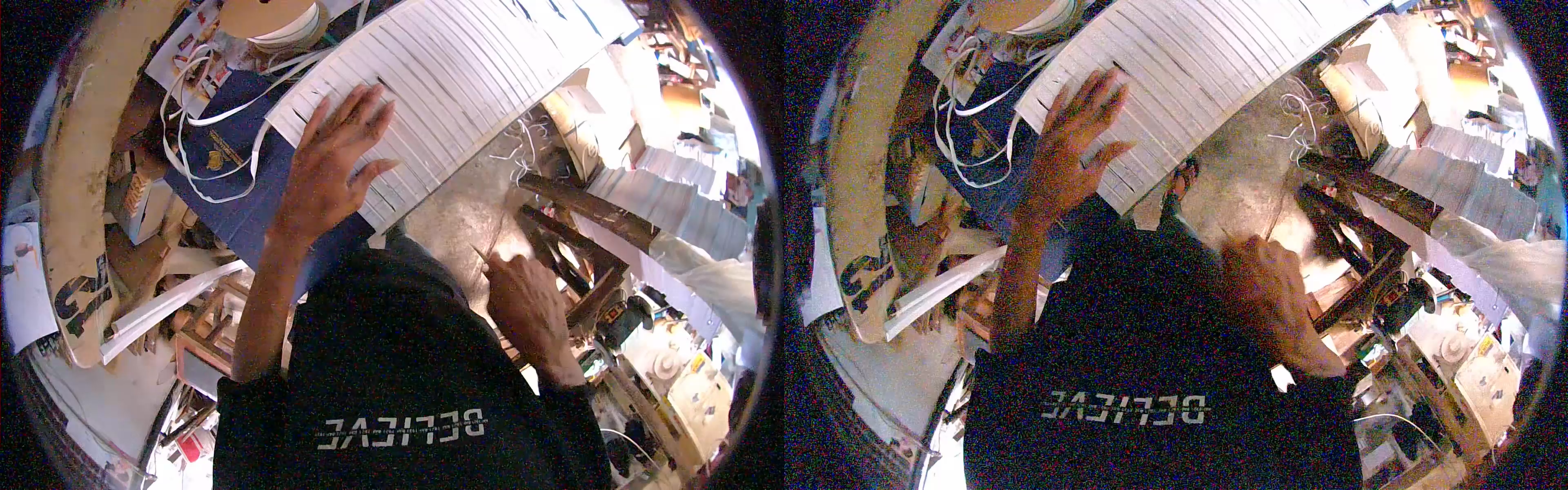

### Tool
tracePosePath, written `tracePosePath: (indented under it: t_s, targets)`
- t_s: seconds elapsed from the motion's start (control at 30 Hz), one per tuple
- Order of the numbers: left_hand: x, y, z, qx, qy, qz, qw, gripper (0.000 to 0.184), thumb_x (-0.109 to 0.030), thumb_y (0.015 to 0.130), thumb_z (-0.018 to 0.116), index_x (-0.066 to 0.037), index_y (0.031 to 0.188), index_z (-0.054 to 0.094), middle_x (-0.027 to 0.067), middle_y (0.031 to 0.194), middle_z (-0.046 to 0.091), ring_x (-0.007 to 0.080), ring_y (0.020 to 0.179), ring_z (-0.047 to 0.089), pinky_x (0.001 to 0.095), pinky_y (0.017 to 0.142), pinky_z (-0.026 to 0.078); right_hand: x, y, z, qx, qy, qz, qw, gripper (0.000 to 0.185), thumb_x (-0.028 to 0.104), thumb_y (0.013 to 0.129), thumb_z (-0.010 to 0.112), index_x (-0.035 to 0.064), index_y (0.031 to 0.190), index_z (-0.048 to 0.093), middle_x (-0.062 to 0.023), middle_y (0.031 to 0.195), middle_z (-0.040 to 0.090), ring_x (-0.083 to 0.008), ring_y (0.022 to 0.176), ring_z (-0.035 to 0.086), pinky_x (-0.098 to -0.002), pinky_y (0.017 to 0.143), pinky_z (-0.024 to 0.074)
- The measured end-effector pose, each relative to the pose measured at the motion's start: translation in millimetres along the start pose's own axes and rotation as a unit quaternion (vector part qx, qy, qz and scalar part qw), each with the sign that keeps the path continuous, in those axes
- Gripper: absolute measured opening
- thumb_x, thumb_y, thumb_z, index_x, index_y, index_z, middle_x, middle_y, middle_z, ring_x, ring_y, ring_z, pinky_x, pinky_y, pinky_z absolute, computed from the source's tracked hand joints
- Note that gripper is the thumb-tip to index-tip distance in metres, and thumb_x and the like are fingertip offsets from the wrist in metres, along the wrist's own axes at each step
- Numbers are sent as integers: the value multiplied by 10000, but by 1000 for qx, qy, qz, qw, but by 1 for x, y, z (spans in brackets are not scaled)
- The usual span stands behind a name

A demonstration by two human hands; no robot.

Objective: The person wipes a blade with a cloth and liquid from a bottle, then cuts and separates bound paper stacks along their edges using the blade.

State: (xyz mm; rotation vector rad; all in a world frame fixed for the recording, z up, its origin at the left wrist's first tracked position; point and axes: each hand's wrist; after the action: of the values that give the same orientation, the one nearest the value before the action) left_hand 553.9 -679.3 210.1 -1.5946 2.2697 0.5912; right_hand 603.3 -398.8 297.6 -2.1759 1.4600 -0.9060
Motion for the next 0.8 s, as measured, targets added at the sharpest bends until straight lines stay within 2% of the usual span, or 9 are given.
tracePosePath:
  t_s: [0.1,0.23,0.33,0.37,0.43,0.47,0.6,0.67,0.8]
  targets:
    - [-3,-5,-1,-1,24,-18,1000,638,-373,949,633,-104,1503,464,108,1583,412,250,1507,305,475,1243,152,-17,-9,1,-9,-81,42,996,147,154,970,527,31,1000,602,-215,733,691,-388,654,701,-521,574,539]
    - [-4,-11,-9,15,7,-20,1000,656,-400,949,633,-101,1506,460,120,1584,407,249,1510,299,472,1245,146,1,5,-1,-112,146,86,979,188,197,992,585,102,1152,616,-178,862,729,-370,711,712,-482,571,533]
    - [-2,-12,-7,15,7,-14,1000,671,-426,947,633,-98,1506,460,129,1589,397,248,1512,295,471,1246,142,7,28,37,-244,285,-76,924,306,247,1026,574,119,1301,617,-177,874,724,-307,689,687,-401,619,549]
    - [-1,-11,-7,15,8,-13,1000,672,-430,946,632,-102,1507,459,124,1592,393,247,1512,296,470,1246,142,13,32,33,-244,286,-75,923,306,247,1026,574,119,1301,617,-177,874,724,-307,689,687,-401,619,549]
    - [0,-11,-7,14,9,-13,1000,674,-434,946,631,-106,1509,459,118,1595,390,246,1512,296,469,1246,142,30,38,7,-104,288,-18,952,300,281,1041,551,78,1234,656,-189,864,710,-304,682,663,-397,626,547]
    - [1,-12,-7,13,1,-15,1000,671,-432,945,633,-109,1508,461,114,1594,394,247,1511,299,468,1246,143,40,43,-14,6,412,155,898,330,314,1056,521,43,1159,678,-197,835,693,-297,674,648,-390,616,536]
    - [1,-13,-4,2,-19,-25,1000,651,-416,945,637,-122,1502,473,105,1588,405,247,1506,310,468,1246,145,38,48,-6,34,381,142,913,316,313,1053,521,65,1189,661,-188,831,696,-305,678,661,-409,612,543]
    - [0,-13,-5,1,-20,-27,999,646,-409,944,639,-125,1501,476,106,1586,408,245,1505,313,468,1246,146,29,46,15,-115,198,-54,972,298,282,1043,531,98,1263,615,-186,831,703,-328,683,677,-435,612,555]
    - [2,-14,-3,0,-21,-25,999,645,-401,938,645,-130,1499,480,106,1583,414,241,1505,314,466,1246,149,20,47,17,-120,211,-106,964,314,244,1023,549,126,1314,557,-190,828,703,-370,689,689,-460,614,566]
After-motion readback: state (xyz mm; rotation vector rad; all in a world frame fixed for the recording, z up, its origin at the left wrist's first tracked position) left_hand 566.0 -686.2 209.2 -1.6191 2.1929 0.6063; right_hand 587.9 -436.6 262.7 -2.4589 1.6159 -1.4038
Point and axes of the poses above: each hand's wrist, its own y-axis towards the middle knuckle, its own z-axis out of the palm, x = y × z
